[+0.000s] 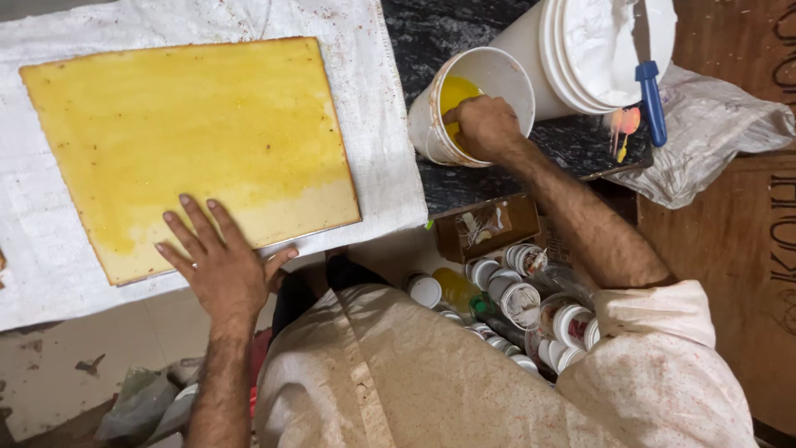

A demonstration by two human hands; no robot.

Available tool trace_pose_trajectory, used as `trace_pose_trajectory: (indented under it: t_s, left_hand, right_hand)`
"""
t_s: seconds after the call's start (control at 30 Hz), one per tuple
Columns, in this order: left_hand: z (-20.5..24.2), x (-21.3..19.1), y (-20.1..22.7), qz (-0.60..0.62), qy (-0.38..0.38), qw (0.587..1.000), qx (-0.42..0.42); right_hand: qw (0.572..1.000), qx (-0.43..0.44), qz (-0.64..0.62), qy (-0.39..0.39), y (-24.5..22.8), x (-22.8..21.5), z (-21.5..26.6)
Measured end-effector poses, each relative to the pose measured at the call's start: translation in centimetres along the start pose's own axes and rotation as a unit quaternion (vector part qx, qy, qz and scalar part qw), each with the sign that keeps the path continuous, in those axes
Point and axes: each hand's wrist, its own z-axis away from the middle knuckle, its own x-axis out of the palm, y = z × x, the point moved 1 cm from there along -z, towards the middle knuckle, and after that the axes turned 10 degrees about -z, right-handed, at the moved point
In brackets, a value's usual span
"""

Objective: The person places a rectangular board on a table and pours a yellow liquid from a plastic cup onto it, spreading the liquid with their hand. They repeat this process on a second board.

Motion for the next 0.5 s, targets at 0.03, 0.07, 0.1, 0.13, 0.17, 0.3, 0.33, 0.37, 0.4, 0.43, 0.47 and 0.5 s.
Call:
trace_pose_trajectory:
  t_s: [0.03, 0.07, 0.1, 0.13, 0.17, 0.3, 0.33, 0.37, 0.4, 0.43, 0.47, 0.5]
  left_hand:
    - [-0.2, 0.1, 0.1, 0.004, 0.006, 1.0, 0.003]
    - [-0.3, 0.1, 0.1, 0.01, 0.004, 1.0, -0.001]
    - [-0.2, 0.1, 0.2, 0.016, 0.003, 1.0, -0.003]
    - [-0.1, 0.1, 0.2, 0.021, 0.001, 1.0, -0.004]
    - [0.0, 0.1, 0.2, 0.022, 0.005, 1.0, -0.007]
    - [0.1, 0.0, 0.2, 0.035, 0.031, 0.999, -0.015]
    - [0.0, 0.1, 0.2, 0.04, 0.041, 0.998, -0.018]
    - [-0.1, 0.2, 0.2, 0.02, 0.02, 1.0, -0.01]
    - [-0.3, 0.3, 0.3, 0.0, -0.002, 1.0, -0.001]
    - [-0.5, 0.4, 0.3, -0.019, -0.022, 1.0, 0.005]
    - [-0.7, 0.4, 0.4, -0.007, -0.006, 1.0, 0.011]
    - [-0.7, 0.4, 0.4, 0.003, 0.009, 1.0, 0.016]
  right_hand:
    - [1.0, -0.012, -0.01, -0.002, 0.0, -0.2, -0.2]
    - [0.996, 0.006, -0.089, 0.011, -0.1, -0.5, -0.4]
    - [0.985, 0.027, -0.167, 0.023, -0.1, -0.9, -0.3]
    - [0.968, 0.047, -0.244, 0.036, -0.1, -1.3, -0.1]
    - [0.947, 0.077, -0.309, 0.051, -0.1, -1.7, 0.1]
    - [0.852, 0.153, -0.49, 0.103, -0.1, -3.6, 1.7]
    - [0.833, 0.159, -0.517, 0.113, -0.2, -4.1, 2.2]
    - [0.819, 0.171, -0.534, 0.122, -0.2, -4.5, 2.7]
    - [0.804, 0.183, -0.55, 0.13, -0.2, -4.9, 3.4]
    - [0.789, 0.193, -0.566, 0.139, -0.2, -5.3, 3.8]
    - [0.785, 0.203, -0.566, 0.148, -0.1, -5.7, 4.4]
    - [0.781, 0.213, -0.567, 0.155, -0.1, -5.9, 4.8]
